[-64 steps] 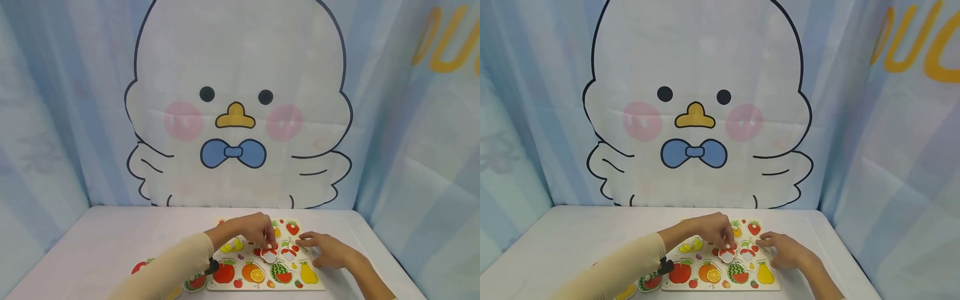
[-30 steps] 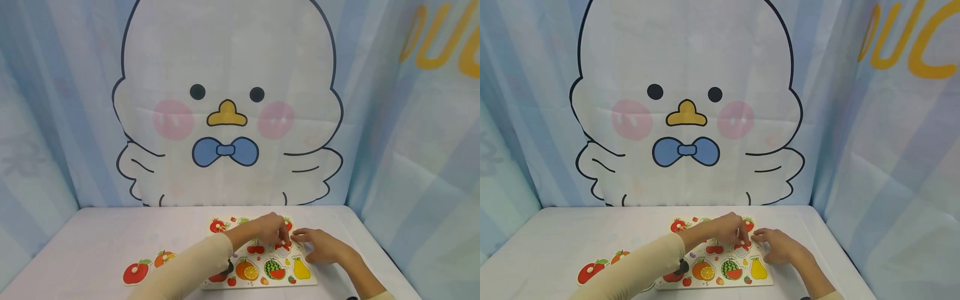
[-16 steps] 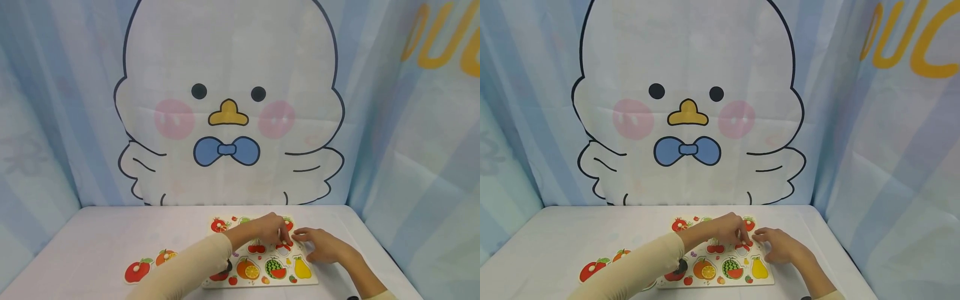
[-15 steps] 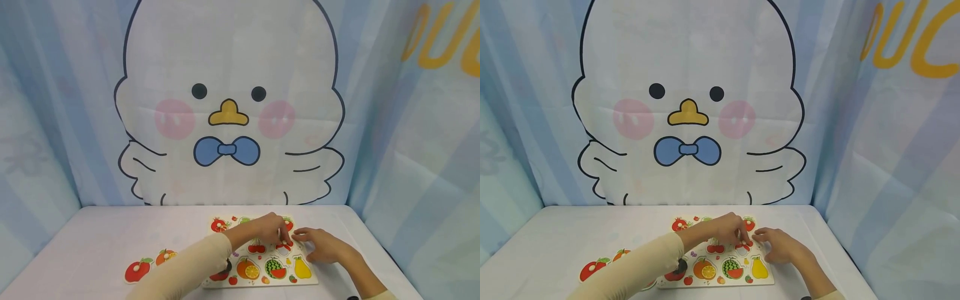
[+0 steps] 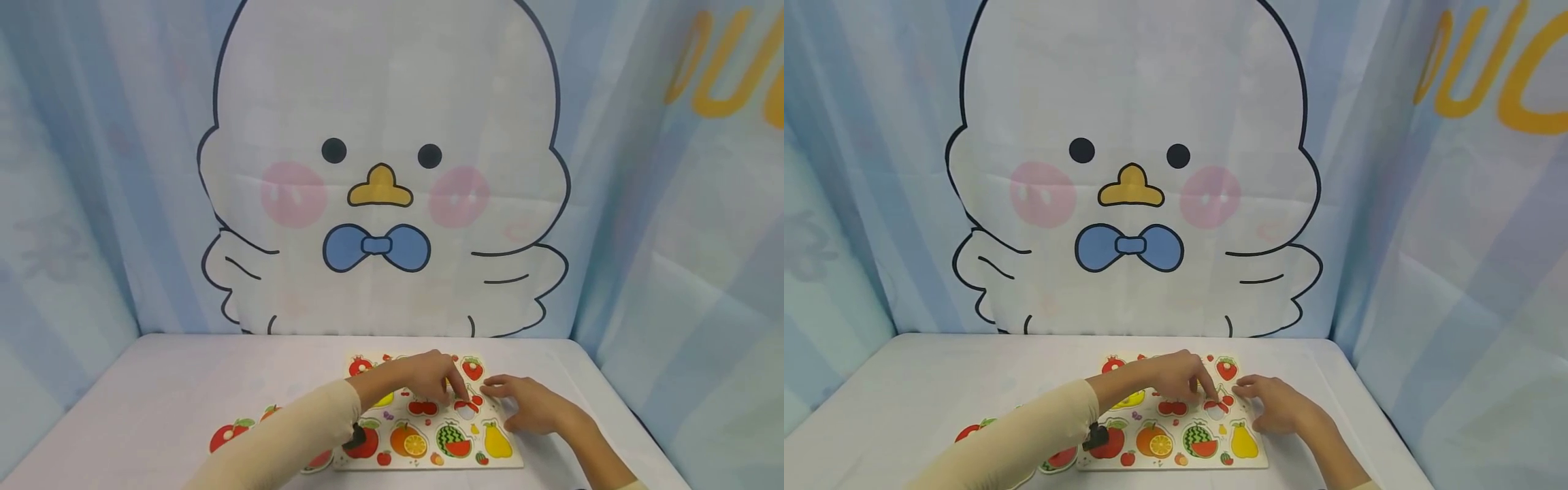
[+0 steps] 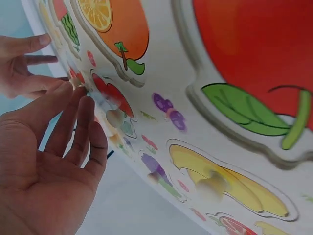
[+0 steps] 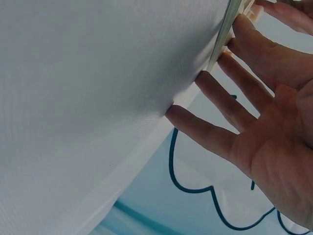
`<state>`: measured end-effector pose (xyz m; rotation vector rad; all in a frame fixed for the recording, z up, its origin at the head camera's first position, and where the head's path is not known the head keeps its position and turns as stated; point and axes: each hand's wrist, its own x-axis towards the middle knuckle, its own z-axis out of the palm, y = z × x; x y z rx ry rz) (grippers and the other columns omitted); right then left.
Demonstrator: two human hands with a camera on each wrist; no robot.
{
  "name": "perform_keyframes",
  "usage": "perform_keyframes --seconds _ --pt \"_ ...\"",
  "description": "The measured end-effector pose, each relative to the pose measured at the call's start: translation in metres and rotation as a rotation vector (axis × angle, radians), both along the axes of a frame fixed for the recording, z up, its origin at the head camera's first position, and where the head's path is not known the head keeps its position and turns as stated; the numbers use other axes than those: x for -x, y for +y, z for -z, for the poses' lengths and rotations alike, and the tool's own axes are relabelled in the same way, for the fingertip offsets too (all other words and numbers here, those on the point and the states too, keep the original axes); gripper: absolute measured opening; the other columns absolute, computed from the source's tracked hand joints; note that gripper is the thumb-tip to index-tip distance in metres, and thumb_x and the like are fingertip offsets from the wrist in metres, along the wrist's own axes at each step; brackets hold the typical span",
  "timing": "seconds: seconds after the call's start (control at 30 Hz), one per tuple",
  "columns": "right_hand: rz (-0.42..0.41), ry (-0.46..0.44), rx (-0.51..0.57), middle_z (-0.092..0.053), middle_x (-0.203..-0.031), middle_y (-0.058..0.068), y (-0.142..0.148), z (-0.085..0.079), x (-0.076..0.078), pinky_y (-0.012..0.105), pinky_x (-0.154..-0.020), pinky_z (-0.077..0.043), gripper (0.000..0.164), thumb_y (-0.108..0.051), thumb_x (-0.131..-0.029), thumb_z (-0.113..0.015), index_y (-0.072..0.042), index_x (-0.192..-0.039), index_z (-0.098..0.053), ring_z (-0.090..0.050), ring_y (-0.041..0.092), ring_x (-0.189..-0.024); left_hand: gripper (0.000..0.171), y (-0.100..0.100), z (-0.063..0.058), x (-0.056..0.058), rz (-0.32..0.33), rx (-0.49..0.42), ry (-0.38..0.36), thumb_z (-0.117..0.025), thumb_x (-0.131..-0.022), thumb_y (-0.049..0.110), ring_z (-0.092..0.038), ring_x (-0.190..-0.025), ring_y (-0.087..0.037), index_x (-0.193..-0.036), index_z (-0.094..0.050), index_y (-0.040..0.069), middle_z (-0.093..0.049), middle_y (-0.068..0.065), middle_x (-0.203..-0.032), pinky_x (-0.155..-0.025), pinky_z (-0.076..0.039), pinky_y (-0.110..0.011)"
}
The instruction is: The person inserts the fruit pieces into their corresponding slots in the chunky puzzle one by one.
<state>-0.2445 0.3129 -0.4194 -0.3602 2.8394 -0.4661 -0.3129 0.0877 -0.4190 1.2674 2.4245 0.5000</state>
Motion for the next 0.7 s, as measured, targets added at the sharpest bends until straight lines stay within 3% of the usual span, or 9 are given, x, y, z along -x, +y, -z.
perform_keyframes --seconds 0.4,0.7 --pt "0.010 -0.015 -0.015 -0.051 -0.139 0.003 -0.003 0.000 0.000 0.063 -0.099 -0.035 0.060 -0.009 -0.072 -0.082 -0.020 -0.128 -0.063 -0.045 0.036 -0.125 0.016 -0.033 -0.001 -0.014 0.082 -0.073 -0.001 -0.070 -0.087 0.012 -0.057 -0.073 0.000 -0.098 -0.076 0.023 -0.066 0.018 -0.084 -0.065 -0.048 -0.014" --pt "0.019 -0.013 -0.017 -0.050 -0.140 0.003 -0.005 -0.001 0.000 0.062 -0.099 -0.036 0.061 -0.007 -0.071 -0.081 -0.018 -0.128 -0.063 -0.044 0.036 -0.125 0.012 -0.077 -0.006 -0.018 0.104 -0.118 0.004 -0.070 -0.087 0.014 -0.056 -0.072 0.001 -0.096 -0.075 0.022 -0.067 0.017 -0.082 -0.066 -0.049 -0.015"
